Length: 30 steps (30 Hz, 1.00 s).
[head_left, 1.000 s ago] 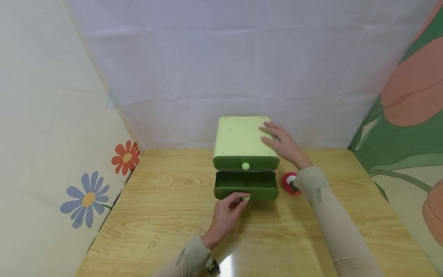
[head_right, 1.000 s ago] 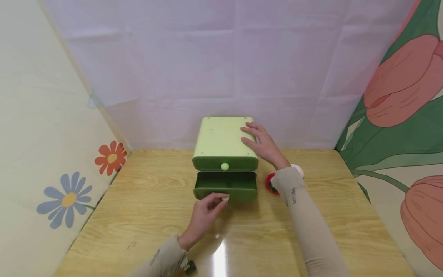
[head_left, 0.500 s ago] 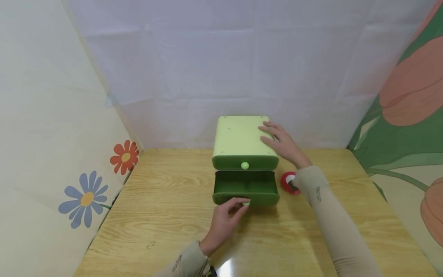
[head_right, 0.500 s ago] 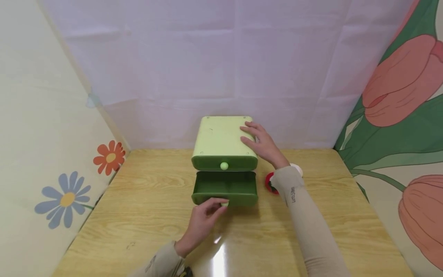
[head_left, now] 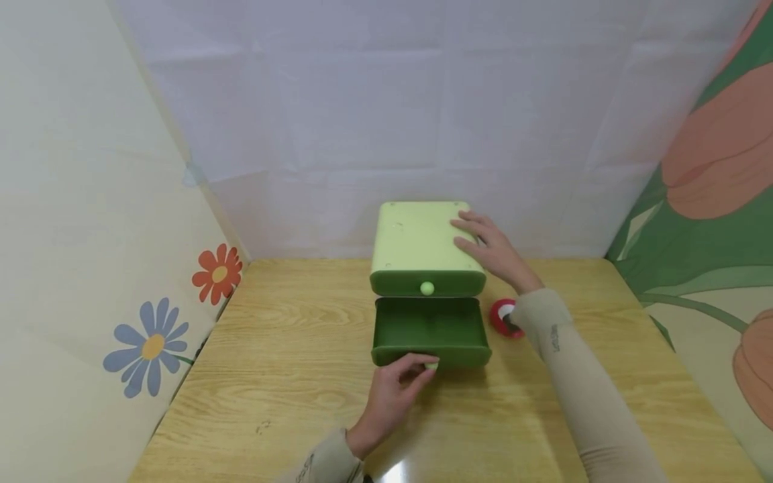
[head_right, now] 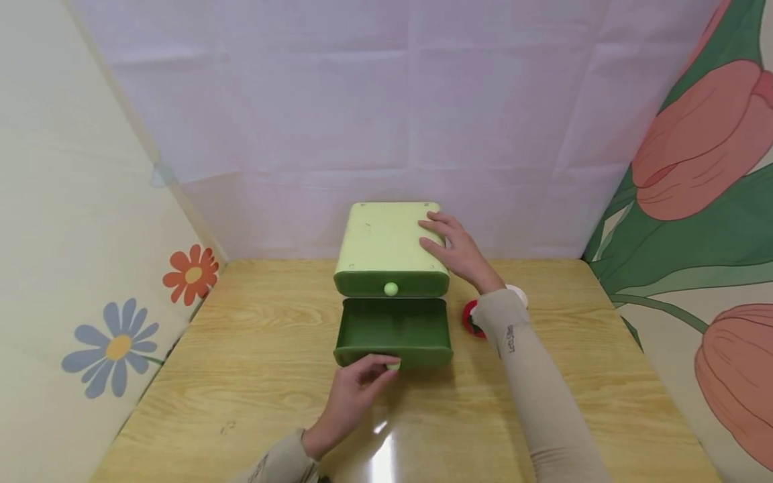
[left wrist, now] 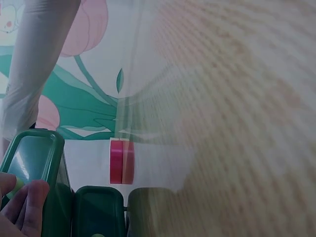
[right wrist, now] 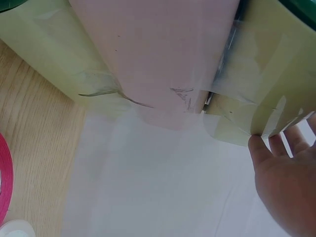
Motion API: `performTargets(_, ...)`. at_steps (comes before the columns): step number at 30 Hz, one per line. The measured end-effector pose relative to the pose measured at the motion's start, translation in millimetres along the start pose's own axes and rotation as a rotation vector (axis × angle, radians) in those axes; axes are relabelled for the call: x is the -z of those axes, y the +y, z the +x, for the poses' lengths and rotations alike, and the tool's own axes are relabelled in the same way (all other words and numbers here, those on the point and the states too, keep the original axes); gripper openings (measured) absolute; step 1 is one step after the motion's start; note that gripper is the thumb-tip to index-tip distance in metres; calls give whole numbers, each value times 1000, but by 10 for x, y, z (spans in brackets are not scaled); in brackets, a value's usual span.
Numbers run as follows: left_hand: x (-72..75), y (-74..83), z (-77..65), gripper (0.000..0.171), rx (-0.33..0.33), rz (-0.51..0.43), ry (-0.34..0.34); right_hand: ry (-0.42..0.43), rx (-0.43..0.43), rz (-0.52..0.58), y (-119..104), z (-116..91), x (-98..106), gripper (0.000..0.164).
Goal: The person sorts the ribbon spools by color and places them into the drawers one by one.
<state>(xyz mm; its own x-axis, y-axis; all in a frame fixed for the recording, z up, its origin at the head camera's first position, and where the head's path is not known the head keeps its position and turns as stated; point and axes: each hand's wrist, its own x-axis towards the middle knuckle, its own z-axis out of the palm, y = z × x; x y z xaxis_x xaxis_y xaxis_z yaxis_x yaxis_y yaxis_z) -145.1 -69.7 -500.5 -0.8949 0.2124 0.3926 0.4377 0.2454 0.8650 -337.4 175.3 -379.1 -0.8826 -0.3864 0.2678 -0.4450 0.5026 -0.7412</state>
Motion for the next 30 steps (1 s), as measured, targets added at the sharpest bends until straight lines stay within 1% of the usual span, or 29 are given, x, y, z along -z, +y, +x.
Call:
performTargets(8, -3, 31, -89, 19, -41, 15, -3, 2, -3, -6, -15, 3, -7, 56)
performTargets(17, -2, 66, -171, 20, -37, -5, -29, 4, -17, 7, -18, 0, -16, 56)
performTargets(25, 9, 64, -230, 16, -69, -3, -20, 2, -11, 4, -18, -4, -17, 56)
performTargets(30, 9, 64, -244, 15, -107, -2, -12, 2, -13, 13, -13, -3, -14, 56)
